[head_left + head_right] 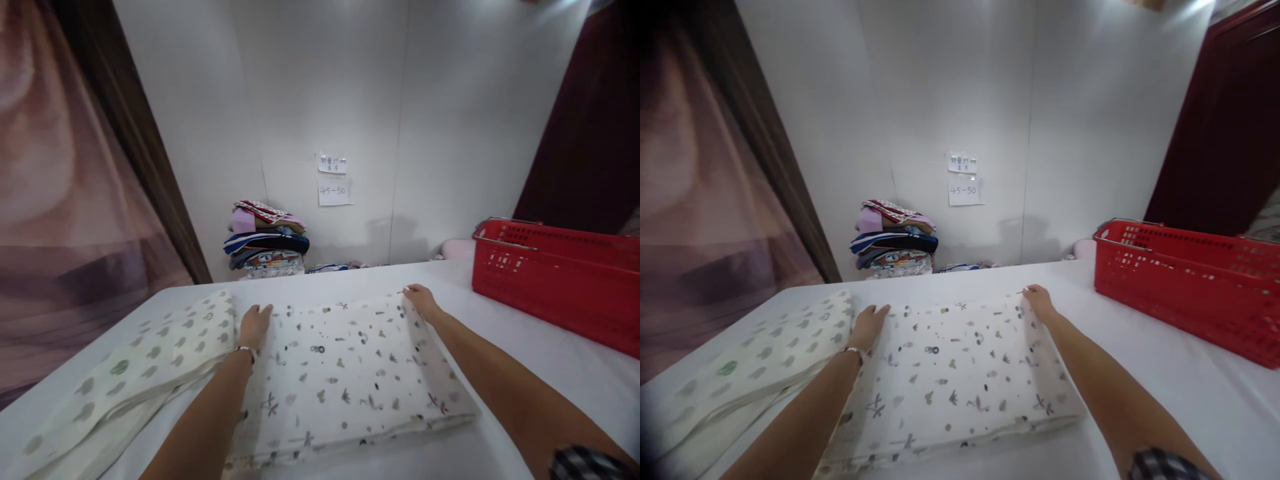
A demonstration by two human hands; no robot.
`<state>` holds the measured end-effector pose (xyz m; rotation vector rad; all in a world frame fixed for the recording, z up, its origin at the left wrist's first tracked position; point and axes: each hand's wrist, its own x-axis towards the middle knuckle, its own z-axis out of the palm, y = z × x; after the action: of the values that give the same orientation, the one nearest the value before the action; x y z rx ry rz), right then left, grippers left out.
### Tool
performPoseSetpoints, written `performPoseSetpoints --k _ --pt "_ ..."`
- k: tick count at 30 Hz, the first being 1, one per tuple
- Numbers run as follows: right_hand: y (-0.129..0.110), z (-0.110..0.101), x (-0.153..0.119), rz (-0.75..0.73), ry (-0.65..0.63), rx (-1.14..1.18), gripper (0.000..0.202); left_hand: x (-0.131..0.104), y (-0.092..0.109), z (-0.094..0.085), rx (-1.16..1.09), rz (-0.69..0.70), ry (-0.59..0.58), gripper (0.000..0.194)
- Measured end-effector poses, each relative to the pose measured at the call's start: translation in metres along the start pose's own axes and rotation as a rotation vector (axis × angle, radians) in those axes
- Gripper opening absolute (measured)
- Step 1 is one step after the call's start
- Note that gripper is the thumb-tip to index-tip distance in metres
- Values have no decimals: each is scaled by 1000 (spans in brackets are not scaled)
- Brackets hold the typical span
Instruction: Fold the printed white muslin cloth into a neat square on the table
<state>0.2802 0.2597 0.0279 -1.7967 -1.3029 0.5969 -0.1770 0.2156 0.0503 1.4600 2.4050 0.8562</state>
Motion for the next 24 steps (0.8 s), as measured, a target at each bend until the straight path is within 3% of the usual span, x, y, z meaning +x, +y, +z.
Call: performPoseSetpoints --k 6,15,20,24 --pt "-5 21 5 -64 12 -204 22 0 -11 14 138 -49 -115 53" --pt "-4 30 -14 -116 -69 -575 30 0 -14 21 208 19 -68 51" --pt "-16 22 -26 -249 -107 -696 40 -6 -22 18 265 284 42 58" --pt "-12 22 -42 -517 -223 -764 48 -31 -37 23 344 531 61 56"
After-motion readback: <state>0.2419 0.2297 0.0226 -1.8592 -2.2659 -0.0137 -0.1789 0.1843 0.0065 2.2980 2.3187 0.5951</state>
